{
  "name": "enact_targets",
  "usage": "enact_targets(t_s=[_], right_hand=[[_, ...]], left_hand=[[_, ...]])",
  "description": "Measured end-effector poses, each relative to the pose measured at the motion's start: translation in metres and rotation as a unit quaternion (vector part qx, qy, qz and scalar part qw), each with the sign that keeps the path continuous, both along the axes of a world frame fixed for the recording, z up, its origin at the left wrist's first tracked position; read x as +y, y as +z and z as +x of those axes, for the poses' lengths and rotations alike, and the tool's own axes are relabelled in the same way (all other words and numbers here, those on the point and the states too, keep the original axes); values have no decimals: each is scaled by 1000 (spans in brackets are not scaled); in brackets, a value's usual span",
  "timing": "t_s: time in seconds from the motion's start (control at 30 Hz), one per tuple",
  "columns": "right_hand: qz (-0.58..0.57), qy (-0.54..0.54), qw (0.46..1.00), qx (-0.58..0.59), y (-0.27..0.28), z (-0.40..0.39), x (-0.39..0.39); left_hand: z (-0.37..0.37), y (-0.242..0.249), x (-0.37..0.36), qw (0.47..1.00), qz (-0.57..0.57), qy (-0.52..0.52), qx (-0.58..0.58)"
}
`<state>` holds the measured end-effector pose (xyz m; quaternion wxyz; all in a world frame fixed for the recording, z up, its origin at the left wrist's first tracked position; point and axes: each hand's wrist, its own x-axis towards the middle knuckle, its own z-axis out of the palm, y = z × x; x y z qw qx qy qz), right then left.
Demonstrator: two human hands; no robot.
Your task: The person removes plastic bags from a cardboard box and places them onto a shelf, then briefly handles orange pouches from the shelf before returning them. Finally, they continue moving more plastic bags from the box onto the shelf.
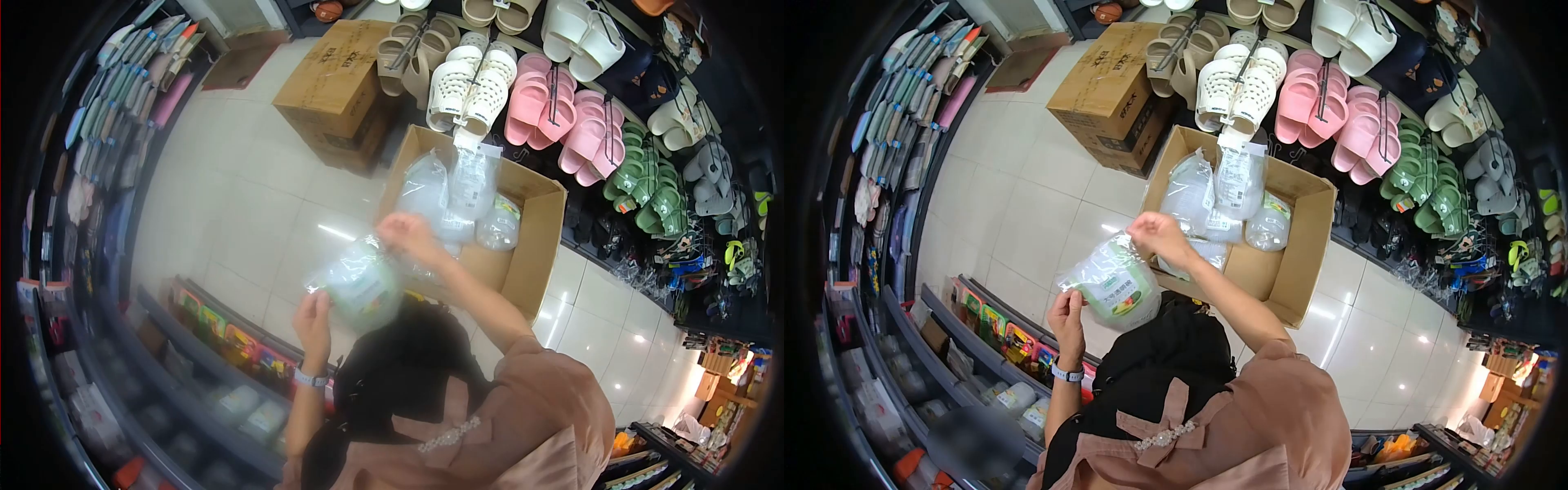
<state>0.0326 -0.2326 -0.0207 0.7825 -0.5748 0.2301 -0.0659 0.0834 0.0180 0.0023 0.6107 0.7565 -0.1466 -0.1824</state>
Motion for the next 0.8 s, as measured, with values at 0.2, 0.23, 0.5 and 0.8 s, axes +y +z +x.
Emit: enact_targets(t_s=[0.2, 0.23, 0.5, 0.8], right_hand=[[-285, -439, 852, 28, -126, -14, -135], [-326, -475, 813, 80, -142, -21, -159], [-295, -403, 832, 242, -195, -52, -214], [-412, -294, 853, 125, -126, -77, -107]], left_hand=[[-3, 2, 24, 996, 28, 66, -53], [-3, 2, 30, 996, 30, 71, -52], [-12, 7, 40, 994, 36, 97, -40], [-13, -3, 35, 993, 20, 116, -26]])
